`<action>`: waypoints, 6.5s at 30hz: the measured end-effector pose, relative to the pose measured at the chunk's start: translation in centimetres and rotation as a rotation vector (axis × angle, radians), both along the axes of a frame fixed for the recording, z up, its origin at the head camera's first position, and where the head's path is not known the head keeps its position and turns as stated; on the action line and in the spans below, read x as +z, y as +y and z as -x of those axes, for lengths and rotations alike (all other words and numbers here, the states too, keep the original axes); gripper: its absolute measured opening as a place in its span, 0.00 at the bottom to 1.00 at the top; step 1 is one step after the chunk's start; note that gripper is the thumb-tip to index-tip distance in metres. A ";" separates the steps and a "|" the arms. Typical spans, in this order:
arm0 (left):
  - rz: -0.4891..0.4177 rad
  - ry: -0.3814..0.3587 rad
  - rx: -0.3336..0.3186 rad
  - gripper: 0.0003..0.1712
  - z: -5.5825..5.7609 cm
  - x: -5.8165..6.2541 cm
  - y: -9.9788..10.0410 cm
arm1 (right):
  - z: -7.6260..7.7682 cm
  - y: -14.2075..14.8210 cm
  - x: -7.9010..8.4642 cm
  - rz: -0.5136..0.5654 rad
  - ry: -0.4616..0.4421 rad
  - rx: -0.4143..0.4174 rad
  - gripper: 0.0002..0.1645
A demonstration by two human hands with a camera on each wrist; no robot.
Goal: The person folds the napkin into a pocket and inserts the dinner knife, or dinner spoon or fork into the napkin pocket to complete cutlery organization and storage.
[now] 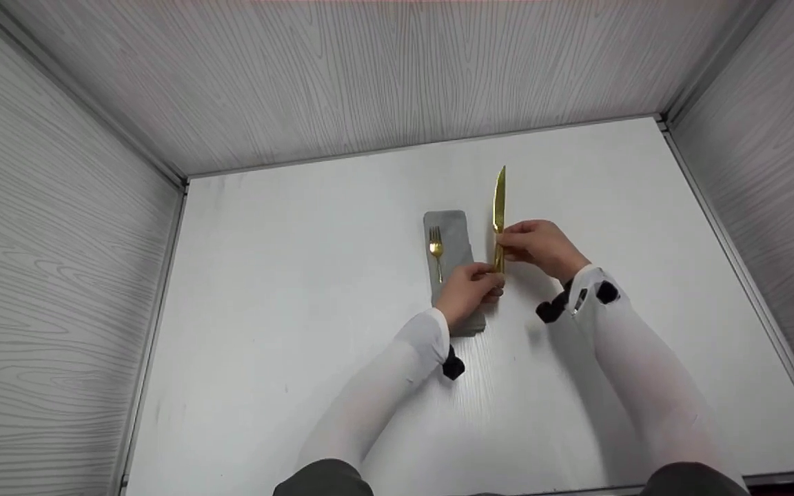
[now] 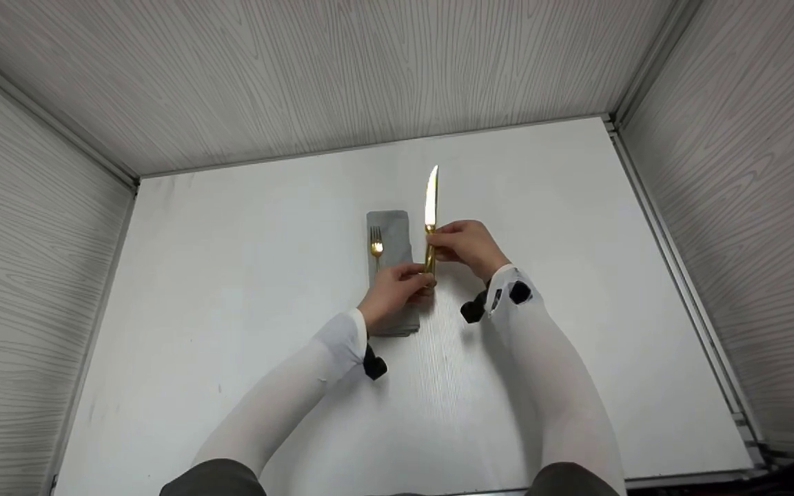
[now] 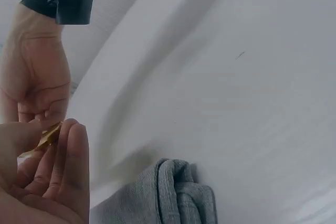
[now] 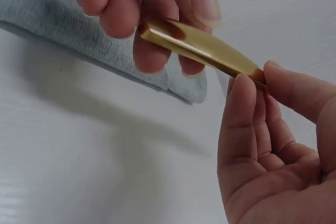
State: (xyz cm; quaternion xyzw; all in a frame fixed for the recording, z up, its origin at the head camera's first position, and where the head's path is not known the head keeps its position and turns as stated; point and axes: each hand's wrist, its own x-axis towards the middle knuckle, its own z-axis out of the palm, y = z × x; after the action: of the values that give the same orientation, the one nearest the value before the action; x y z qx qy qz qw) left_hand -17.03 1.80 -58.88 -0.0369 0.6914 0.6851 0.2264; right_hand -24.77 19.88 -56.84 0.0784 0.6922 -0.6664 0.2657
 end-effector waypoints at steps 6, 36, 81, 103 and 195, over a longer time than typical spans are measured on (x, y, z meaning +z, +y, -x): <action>-0.067 -0.002 0.057 0.14 -0.8 -0.1 -1.4 | -0.3 -1.4 0.6 0.042 -0.008 0.041 0.26; 1.185 1.046 -0.967 0.40 -5.6 -2.9 -8.8 | 4.2 -3.0 1.7 -0.161 0.056 -0.044 0.22; 1.190 1.229 -1.017 0.49 -5.0 -5.9 -8.6 | 3.0 -5.6 -0.7 -0.636 0.048 0.424 0.12; 1.196 1.214 -1.006 0.48 -5.1 -5.6 -8.4 | 3.2 -5.5 -1.1 -0.772 0.119 0.655 0.13; 1.370 0.784 -0.568 0.44 1.2 -1.9 -14.7 | -3.3 2.9 -3.3 -1.121 0.679 0.508 0.41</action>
State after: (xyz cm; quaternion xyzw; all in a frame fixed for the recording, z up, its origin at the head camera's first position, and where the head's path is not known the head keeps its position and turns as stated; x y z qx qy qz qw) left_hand -18.24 -12.93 -60.76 0.2500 0.9663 -0.0065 0.0612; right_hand -21.51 22.78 -60.14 -0.1731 0.9730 -0.1139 0.1017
